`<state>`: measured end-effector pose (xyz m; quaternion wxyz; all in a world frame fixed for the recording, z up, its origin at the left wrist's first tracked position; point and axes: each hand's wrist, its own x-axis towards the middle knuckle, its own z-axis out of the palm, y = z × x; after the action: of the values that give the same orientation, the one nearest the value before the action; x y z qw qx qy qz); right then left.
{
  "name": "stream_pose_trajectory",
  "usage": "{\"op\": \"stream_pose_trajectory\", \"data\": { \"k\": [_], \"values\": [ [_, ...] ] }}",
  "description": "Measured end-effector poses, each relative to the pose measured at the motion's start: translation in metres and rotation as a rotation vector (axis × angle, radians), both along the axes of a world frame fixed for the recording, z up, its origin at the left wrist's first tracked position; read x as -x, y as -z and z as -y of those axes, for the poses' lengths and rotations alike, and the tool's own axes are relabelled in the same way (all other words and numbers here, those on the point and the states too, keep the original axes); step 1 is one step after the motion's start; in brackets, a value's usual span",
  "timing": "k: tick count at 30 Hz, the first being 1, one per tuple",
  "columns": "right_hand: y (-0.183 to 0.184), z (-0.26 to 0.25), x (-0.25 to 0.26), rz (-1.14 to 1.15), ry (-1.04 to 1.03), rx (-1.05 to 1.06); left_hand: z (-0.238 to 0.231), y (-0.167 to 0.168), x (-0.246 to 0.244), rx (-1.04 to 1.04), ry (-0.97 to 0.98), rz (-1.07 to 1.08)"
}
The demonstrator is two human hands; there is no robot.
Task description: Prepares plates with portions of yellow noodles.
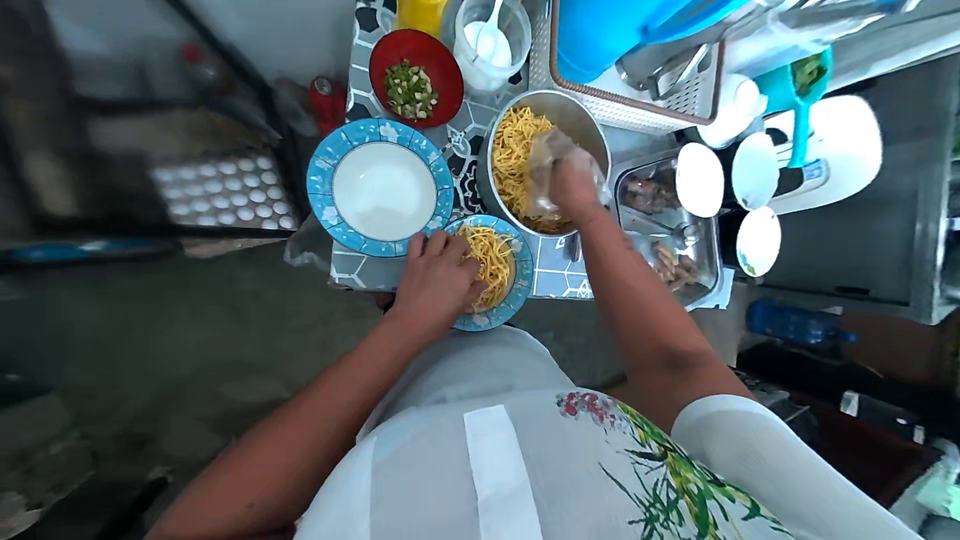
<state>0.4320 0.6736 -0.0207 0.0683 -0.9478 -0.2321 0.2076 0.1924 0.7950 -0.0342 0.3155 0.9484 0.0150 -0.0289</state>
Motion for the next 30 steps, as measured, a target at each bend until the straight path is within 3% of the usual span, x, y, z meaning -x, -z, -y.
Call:
{"op": "stream_pose_trajectory", "data": {
  "k": [6, 11, 15, 17, 20, 21, 27, 30],
  "values": [
    [-0.076, 0.029, -0.017, -0.035, 0.021, -0.352, -0.019, 0.004, 0.010, 0.115, -0.158, 0.168],
    [-0.108, 0.036, -0.013, -0.152, 0.017, -0.640, -0.021, 0.010, 0.021, 0.151, -0.262, 0.109],
    [-0.109, 0.041, -0.013, -0.004, -0.058, -0.495, -0.011, 0.010, 0.038, 0.157, -0.366, 0.015],
    [-0.090, 0.041, -0.012, 0.025, -0.138, -0.210, -0.005, 0.012, 0.046, 0.167, -0.406, -0.079],
    [-0.037, 0.031, -0.005, -0.104, -0.217, 0.326, 0.003, 0.012, 0.049, 0.219, -0.455, -0.263],
    [-0.021, 0.029, 0.000, -0.143, -0.198, 0.413, 0.005, 0.012, 0.048, 0.246, -0.462, -0.294],
    [0.007, 0.024, 0.002, -0.077, -0.199, 0.405, 0.011, 0.025, 0.048, 0.441, -0.494, -0.287],
    [0.008, 0.036, -0.014, -0.104, -0.152, 0.226, 0.008, 0.024, 0.048, 0.509, -0.493, -0.306]
  ]
}}
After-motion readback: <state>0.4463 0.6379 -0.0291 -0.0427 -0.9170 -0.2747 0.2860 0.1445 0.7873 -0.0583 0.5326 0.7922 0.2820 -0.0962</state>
